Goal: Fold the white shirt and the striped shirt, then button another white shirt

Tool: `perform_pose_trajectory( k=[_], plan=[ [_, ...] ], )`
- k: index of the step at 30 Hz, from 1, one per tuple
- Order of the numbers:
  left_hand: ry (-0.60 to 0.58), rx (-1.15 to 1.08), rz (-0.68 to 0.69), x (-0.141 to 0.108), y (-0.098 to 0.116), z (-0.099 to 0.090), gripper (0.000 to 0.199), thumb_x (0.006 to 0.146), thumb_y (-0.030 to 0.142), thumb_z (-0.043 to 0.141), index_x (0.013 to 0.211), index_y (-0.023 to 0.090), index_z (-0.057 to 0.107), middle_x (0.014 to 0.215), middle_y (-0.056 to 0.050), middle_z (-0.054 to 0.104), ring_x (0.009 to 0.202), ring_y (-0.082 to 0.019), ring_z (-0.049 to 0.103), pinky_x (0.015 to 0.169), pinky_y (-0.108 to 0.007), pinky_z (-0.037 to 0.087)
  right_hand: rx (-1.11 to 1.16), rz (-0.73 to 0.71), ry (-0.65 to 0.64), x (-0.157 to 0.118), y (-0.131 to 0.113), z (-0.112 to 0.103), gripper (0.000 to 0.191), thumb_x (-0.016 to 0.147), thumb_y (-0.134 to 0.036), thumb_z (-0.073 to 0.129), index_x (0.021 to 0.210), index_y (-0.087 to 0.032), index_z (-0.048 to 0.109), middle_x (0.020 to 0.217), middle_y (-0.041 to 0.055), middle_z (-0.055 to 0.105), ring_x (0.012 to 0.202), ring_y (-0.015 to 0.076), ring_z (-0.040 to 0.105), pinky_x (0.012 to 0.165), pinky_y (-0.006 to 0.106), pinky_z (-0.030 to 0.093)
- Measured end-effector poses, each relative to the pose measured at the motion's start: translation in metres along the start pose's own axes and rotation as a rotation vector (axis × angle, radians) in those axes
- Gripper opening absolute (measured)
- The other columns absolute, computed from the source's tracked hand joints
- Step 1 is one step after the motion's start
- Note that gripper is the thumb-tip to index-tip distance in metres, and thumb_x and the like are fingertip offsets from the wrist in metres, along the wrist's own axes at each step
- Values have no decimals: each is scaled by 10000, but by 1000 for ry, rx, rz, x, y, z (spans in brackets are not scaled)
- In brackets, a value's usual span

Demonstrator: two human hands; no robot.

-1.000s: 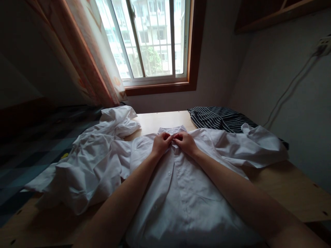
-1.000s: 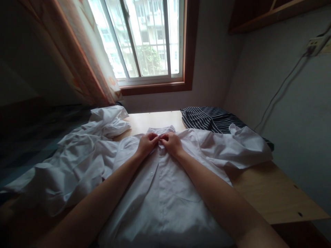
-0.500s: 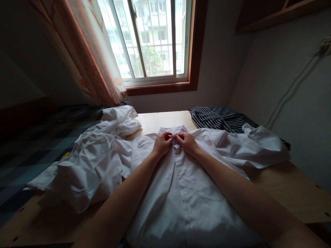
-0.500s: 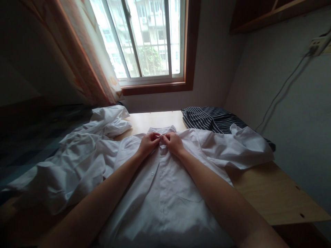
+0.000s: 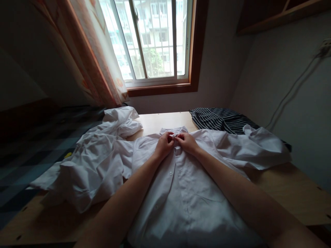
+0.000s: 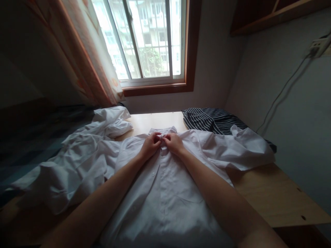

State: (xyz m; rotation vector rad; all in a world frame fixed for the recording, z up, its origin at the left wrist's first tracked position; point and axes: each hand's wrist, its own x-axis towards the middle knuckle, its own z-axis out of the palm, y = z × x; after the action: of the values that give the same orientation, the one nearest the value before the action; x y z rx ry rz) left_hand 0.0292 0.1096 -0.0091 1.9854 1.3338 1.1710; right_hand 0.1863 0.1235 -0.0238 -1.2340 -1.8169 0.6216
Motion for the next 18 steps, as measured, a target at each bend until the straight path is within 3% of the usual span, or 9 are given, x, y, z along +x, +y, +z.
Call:
perform_pose_trajectory(
  k=[12,15,18],
  plan=[
    [59,164,-7,-2,3,-5,178,831,130,581,996,180,627,774,-13,688,737,-171,658,750,-298,508,57,-41,56,-1,1,1,168,841,-245,572,736,-171,680,730,30,687,716,167,607,683,267,437],
    [87,231,42,1,0,-6,168,814,141,608,976,181,625,746,-2,634,714,-172,628,739,-307,510,139,-35,154,-2,4,-4,168,848,-264,557,767,-168,667,746,41,686,712,178,620,680,278,465],
    [145,307,123,3,-1,-9,160,831,132,581,978,174,627,859,-39,615,765,-176,617,787,-326,514,79,-52,315,-2,8,-15,187,872,-292,542,813,-162,663,777,60,674,707,187,610,692,298,484]
  ],
)
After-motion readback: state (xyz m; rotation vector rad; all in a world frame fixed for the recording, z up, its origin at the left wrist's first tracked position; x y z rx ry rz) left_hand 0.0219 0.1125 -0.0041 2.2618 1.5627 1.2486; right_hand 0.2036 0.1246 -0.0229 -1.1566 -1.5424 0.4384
